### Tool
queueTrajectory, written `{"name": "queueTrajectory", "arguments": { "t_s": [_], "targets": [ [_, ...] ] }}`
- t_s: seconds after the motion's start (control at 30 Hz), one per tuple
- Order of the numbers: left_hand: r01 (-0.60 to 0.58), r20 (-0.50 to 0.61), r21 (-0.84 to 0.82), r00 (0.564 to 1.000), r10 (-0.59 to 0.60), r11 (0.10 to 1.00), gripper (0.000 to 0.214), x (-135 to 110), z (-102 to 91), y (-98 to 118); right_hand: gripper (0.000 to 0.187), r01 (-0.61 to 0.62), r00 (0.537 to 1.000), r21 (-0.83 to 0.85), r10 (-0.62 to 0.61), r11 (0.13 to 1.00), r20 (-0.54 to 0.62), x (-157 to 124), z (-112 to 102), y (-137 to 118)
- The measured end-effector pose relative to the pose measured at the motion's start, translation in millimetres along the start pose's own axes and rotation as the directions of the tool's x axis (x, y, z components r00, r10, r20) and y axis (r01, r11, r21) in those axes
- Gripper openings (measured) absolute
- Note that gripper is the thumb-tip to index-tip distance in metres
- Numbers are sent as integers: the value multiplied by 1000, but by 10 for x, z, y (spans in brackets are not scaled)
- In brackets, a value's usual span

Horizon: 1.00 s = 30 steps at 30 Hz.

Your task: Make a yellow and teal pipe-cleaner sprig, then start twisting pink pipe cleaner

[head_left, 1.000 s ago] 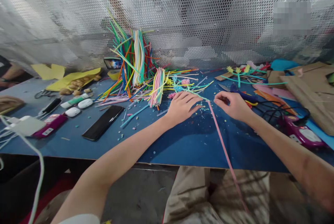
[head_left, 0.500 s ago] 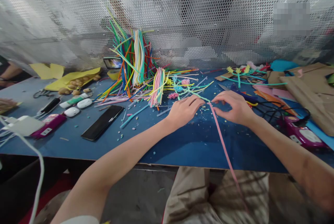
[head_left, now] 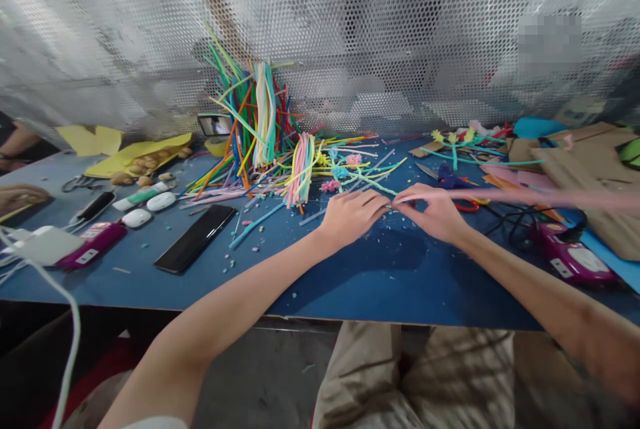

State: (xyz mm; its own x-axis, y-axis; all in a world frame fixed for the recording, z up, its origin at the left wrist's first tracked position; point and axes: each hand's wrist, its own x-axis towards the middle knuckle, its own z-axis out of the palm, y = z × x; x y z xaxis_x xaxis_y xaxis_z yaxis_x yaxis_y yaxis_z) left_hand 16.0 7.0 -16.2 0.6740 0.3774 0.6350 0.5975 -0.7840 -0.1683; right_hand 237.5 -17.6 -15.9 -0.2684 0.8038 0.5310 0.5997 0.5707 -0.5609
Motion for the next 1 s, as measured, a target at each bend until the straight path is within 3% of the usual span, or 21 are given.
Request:
{"name": "queueTrajectory", "arguments": {
  "t_s": [0.13, 0.3, 0.53, 0.7, 1.0],
  "targets": [
    [-82, -20, 101, 996, 84, 992, 20, 6, 5, -41, 24, -214, 973, 145, 197, 966, 121, 4, 53, 4],
    [-183, -35, 190, 981, 193, 965, 20, 15, -49, -73, 31, -337, 932, 271, 278, 901, 234, 4, 51, 15],
    [-179, -14, 192, 983, 185, 965, 21, 23, -102, -66, 33, -250, 959, 241, 205, 938, 198, -1, 59, 28],
    [-136, 16, 123, 991, 135, 983, 23, 16, -96, -47, 30, -186, 980, 236, 162, 954, 116, -14, 64, 33],
    [-39, 65, 28, 997, 37, 999, 25, 28, -115, 35, 19, -43, 996, 164, 29, 986, 86, -27, 92, 127]
  ]
}}
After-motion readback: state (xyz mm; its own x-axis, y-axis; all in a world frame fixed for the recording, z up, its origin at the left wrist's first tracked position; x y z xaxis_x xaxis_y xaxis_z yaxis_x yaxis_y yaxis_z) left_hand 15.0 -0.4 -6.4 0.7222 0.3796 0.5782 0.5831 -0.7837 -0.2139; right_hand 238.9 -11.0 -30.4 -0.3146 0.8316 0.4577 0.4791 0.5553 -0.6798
